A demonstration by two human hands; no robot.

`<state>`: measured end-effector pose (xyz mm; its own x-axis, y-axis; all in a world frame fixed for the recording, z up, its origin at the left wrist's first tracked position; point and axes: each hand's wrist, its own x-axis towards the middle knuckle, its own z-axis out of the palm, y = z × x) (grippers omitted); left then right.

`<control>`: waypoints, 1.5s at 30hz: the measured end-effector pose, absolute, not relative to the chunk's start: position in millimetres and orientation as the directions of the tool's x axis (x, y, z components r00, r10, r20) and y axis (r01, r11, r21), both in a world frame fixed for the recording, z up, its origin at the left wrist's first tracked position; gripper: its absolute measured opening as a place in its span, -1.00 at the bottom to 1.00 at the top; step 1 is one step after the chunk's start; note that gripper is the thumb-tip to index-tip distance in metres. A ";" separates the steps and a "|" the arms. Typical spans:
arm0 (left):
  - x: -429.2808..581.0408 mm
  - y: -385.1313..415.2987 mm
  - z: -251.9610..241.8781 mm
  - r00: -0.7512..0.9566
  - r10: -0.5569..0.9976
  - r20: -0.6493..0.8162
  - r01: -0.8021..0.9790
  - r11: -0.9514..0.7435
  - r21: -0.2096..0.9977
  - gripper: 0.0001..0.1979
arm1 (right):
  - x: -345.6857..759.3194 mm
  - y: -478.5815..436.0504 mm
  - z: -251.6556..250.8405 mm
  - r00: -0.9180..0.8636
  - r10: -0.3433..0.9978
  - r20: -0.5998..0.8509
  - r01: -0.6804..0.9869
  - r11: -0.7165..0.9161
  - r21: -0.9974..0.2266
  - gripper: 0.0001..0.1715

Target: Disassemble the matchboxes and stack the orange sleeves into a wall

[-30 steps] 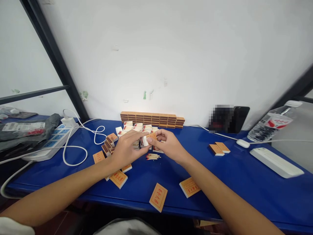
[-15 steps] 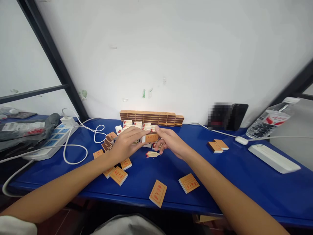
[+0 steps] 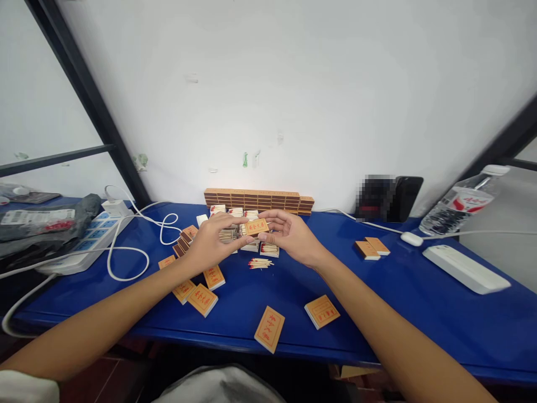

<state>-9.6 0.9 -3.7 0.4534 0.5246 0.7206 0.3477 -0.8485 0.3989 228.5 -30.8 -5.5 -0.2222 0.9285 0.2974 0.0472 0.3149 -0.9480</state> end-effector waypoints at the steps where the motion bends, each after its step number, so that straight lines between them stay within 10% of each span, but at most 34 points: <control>1: -10.0 1.3 -2.6 0.455 0.547 0.703 0.350 -0.836 0.423 -0.62 | 229.5 -29.7 -6.2 -0.229 0.926 0.301 0.063 0.323 -0.944 -0.38; 16: -14.3 11.5 -5.3 0.398 0.636 0.661 0.434 -0.766 0.475 -0.63 | 260.3 -15.1 -5.1 -0.158 0.931 0.329 0.209 0.357 -0.911 -0.36; 27: -15.1 11.3 -8.2 0.421 0.655 0.627 0.458 -0.751 0.477 -0.62 | 374.6 44.1 -14.3 0.396 0.850 0.347 0.431 0.162 -0.888 -0.24; 45: -15.3 9.7 -8.2 0.450 0.640 0.622 0.453 -0.764 0.459 -0.60 | 397.7 97.2 -54.4 0.402 0.791 0.461 0.584 0.167 -0.795 -0.36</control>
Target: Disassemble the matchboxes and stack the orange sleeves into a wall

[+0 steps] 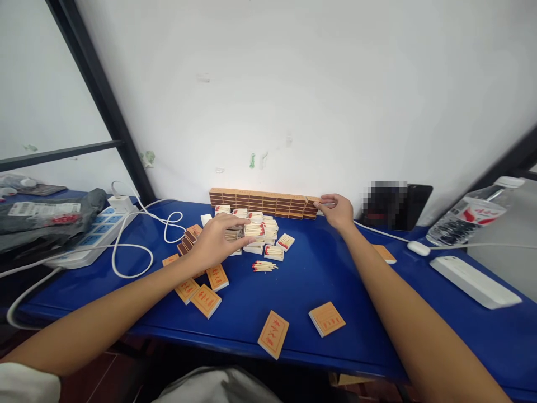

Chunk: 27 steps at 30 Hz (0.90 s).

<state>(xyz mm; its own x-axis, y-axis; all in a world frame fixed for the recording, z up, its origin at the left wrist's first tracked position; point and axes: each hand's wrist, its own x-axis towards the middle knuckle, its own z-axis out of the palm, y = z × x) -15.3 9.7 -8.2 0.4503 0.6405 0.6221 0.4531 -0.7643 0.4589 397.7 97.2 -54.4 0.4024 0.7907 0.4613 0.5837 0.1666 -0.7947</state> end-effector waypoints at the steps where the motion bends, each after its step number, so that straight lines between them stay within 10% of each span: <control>1: -15.1 9.8 -8.6 0.449 0.643 0.620 0.454 -0.762 0.461 -0.60 | 397.2 97.8 -54.7 0.401 0.790 0.464 0.583 0.171 -0.795 -0.37; 21: -14.3 9.8 -8.9 0.460 0.621 0.634 0.460 -0.778 0.428 -0.62 | 352.8 55.8 -14.8 0.494 0.683 0.538 0.679 0.083 -0.729 -0.64; 27: -12.8 10.7 -13.0 0.392 0.610 0.688 0.482 -0.774 0.411 -0.60 | 262.9 -6.4 9.1 -0.020 0.999 0.037 0.316 0.041 -0.948 -0.45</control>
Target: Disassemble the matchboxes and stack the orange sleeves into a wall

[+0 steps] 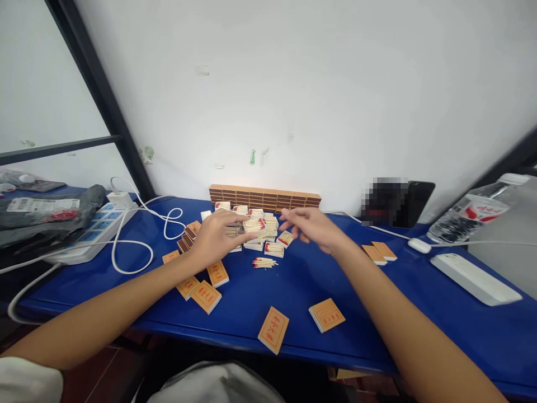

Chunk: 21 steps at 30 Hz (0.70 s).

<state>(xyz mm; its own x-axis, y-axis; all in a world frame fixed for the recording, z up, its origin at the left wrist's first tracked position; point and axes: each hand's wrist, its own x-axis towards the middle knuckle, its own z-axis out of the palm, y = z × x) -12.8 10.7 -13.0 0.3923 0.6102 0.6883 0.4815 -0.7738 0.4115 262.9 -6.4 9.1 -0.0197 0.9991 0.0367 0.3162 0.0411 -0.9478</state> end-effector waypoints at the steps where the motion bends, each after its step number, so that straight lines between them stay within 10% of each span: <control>1: -12.4 10.6 -13.6 0.390 0.602 0.697 0.485 -0.778 0.400 -0.60 | 247.4 -14.2 8.5 -0.074 0.997 0.003 0.265 0.023 -0.964 -0.45; 12: -6.3 0.4 -14.2 0.457 0.520 0.722 0.450 -0.835 0.317 -0.53 | 210.0 -25.7 -6.2 -0.089 0.992 -0.087 0.059 -0.082 -0.995 -0.44; 21: -15.7 11.3 -7.8 0.446 0.490 0.749 0.475 -0.839 0.266 -0.65 | 298.7 0.8 7.1 0.099 0.995 -0.026 0.338 -0.059 -0.939 -0.35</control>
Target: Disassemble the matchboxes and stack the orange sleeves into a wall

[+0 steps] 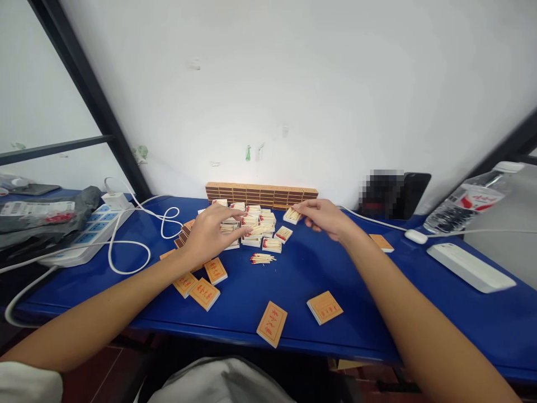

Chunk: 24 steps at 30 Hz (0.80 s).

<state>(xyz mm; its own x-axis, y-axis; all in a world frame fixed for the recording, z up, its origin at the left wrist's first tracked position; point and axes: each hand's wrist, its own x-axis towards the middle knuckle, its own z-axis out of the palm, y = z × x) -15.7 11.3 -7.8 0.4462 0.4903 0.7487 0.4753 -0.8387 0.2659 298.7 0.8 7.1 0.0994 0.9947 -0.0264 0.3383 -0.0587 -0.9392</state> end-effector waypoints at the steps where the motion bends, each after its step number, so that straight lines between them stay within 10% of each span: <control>1: -16.3 12.7 -7.7 0.452 0.487 0.747 0.476 -0.840 0.259 -0.69 | 311.9 4.8 4.4 0.103 0.994 -0.047 0.378 -0.083 -0.922 -0.33; 7: -15.8 12.8 -9.8 0.489 0.510 0.708 0.499 -0.829 0.253 -0.78 | 352.6 23.3 -25.8 0.090 0.991 -0.098 0.580 -0.132 -0.804 -0.26; 16: -15.0 12.3 -10.8 0.492 0.477 0.728 0.485 -0.845 0.226 -0.82 | 335.0 32.1 -36.8 -0.004 0.963 0.270 0.854 0.144 -0.500 -0.52; 24: -14.3 11.4 -10.4 0.494 0.469 0.732 0.488 -0.847 0.212 -0.85 | 306.5 2.5 -4.6 -0.493 0.846 0.202 0.745 0.531 -0.403 -0.47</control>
<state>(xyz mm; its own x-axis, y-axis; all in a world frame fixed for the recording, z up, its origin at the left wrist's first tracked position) -14.3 11.4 -10.4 0.4944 0.4687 0.7321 0.4882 -0.8465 0.2122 306.5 2.5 -4.6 -0.4930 0.8462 0.2021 0.7454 0.5306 -0.4035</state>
